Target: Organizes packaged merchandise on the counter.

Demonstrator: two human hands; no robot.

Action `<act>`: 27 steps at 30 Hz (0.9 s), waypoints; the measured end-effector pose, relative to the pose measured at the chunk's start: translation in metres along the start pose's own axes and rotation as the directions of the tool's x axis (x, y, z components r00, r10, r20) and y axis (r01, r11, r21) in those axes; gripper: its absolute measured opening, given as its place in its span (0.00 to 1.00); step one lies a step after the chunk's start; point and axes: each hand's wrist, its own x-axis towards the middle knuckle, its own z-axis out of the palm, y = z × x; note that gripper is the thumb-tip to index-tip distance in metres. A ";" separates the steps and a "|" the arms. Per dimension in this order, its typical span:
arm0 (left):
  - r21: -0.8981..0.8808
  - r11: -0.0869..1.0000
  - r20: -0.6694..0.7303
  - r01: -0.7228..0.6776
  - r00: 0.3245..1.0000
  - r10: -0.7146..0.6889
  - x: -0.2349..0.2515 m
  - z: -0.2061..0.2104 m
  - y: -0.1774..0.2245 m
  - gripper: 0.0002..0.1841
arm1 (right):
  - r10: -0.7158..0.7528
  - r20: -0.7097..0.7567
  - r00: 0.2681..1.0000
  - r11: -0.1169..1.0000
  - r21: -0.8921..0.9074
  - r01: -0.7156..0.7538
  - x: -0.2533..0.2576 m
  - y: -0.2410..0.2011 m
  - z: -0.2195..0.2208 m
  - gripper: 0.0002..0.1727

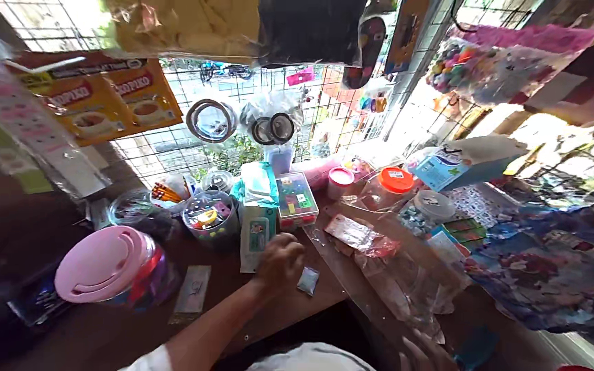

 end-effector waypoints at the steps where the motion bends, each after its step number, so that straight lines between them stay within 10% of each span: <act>1: 0.058 0.993 -0.022 0.105 0.994 -0.104 -0.011 -0.009 -0.017 0.15 | -0.066 0.006 0.998 0.996 0.054 0.066 0.020 -0.009 0.006 0.16; 8: -0.173 0.883 -0.247 0.435 0.849 -0.467 -0.053 0.004 -0.057 0.32 | -0.542 -0.053 0.838 0.802 0.265 0.536 0.185 -0.146 0.055 0.19; 13: -0.479 0.785 -0.254 0.393 0.794 -0.553 -0.036 0.008 -0.057 0.38 | -0.394 0.579 0.714 0.915 0.171 0.366 0.274 -0.249 0.074 0.48; 22: -0.821 0.394 0.179 0.414 0.841 -0.511 -0.068 -0.030 -0.038 0.31 | -0.265 0.467 0.844 0.932 0.349 0.100 0.356 -0.251 0.090 0.29; 27: -0.852 0.334 0.230 0.403 0.862 -0.452 -0.112 -0.054 -0.028 0.34 | -0.411 0.760 0.504 0.837 0.096 0.538 0.309 -0.245 0.106 0.45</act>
